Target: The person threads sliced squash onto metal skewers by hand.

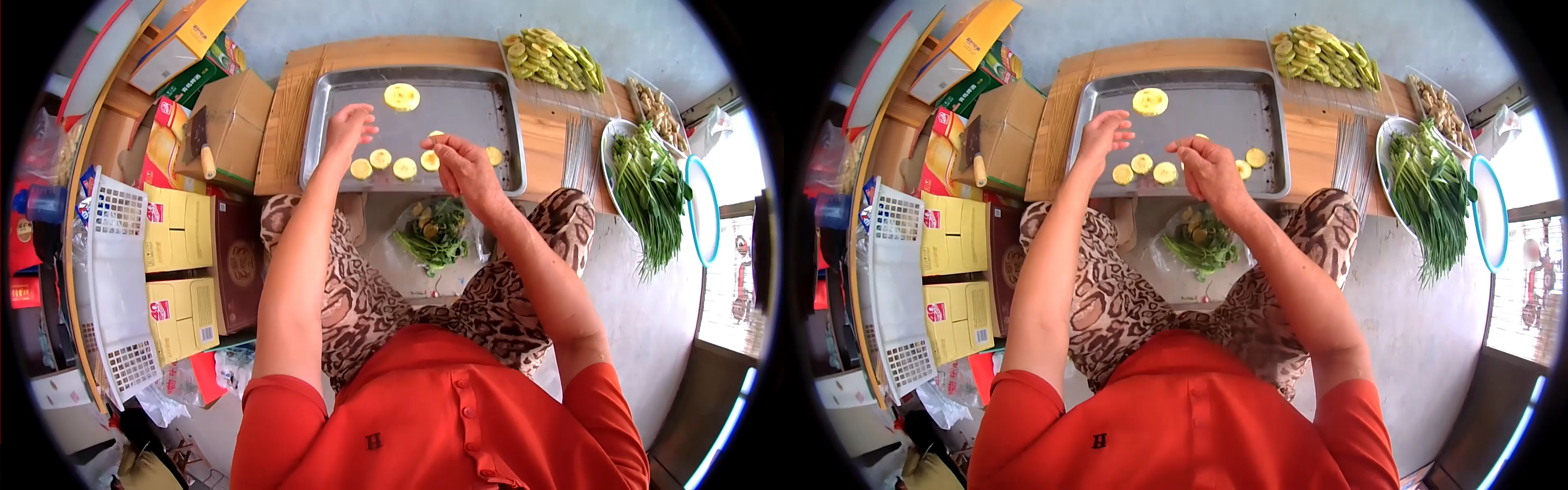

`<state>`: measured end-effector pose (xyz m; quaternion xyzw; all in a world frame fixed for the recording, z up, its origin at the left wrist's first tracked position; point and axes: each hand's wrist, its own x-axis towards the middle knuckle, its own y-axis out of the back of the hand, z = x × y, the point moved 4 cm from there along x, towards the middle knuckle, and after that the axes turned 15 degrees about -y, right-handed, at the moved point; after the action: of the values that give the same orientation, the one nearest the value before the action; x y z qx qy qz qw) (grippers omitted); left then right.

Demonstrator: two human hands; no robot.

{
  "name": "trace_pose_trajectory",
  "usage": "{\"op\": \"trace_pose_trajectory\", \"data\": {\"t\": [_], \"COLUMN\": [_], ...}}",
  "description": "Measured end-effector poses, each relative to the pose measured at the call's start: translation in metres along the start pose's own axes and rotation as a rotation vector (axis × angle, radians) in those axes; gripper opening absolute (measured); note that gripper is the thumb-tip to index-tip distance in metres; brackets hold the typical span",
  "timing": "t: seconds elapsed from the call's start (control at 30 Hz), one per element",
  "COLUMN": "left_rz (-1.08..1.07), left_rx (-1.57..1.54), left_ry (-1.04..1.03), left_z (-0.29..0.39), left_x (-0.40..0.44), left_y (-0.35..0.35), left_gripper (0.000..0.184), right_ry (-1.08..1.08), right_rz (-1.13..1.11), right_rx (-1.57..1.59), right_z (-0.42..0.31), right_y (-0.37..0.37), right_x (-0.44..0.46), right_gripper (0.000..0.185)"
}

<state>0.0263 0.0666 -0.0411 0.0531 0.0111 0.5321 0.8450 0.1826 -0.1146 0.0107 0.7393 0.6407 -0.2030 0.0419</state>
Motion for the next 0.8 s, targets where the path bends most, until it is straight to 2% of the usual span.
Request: {"op": "trace_pose_trajectory", "data": {"t": [0.03, 0.1, 0.13, 0.2, 0.33, 0.47, 0.53, 0.57, 0.63, 0.77, 0.8], "left_rz": [0.000, -0.210, -0.212, -0.299, -0.399, -0.375, -0.349, -0.351, -0.468, -0.615, -0.640], "left_rx": [0.001, 0.709, 0.710, 1.138, 1.279, 1.293, 1.215, 1.215, 1.028, 1.107, 1.147], "left_ry": [0.008, -0.155, -0.155, -0.179, -0.044, -0.048, -0.342, -0.344, -0.471, -0.482, -0.546], "left_z": [-0.010, -0.019, -0.027, -0.027, -0.032, -0.037, -0.044, -0.042, -0.036, -0.026, -0.033], "left_x": [0.001, 0.002, 0.000, -0.016, -0.031, -0.031, -0.027, -0.027, -0.028, -0.039, -0.040], "left_y": [0.004, 0.006, 0.008, 0.007, 0.004, -0.004, -0.009, -0.012, -0.031, -0.053, -0.054], "left_gripper": [0.033, 0.032, 0.032, 0.040, 0.045, 0.048, 0.050, 0.050, 0.051, 0.051, 0.052], "right_ry": [-0.011, -0.010, -0.005, -0.003, -0.017, -0.006, -0.003, 0.000, -0.002, -0.002, -0.002], "right_rz": [0.005, 0.011, 0.018, 0.011, 0.030, 0.043, 0.041, 0.033, 0.041, 0.069, 0.071], "right_rx": [-0.015, 0.000, 0.012, 0.028, -0.006, -0.009, 0.001, 0.007, 0.012, 0.000, -0.001], "right_z": [0.000, -0.001, -0.002, -0.003, -0.006, -0.007, -0.006, -0.007, -0.007, -0.009, -0.009], "right_y": [0.002, 0.004, 0.005, 0.007, 0.010, 0.017, 0.019, 0.020, 0.022, 0.026, 0.026], "right_x": [-0.002, -0.004, -0.006, -0.008, -0.013, -0.017, -0.018, -0.019, -0.019, -0.023, -0.023], "right_gripper": [0.024, 0.023, 0.022, 0.022, 0.023, 0.025, 0.025, 0.024, 0.024, 0.024, 0.024]}}
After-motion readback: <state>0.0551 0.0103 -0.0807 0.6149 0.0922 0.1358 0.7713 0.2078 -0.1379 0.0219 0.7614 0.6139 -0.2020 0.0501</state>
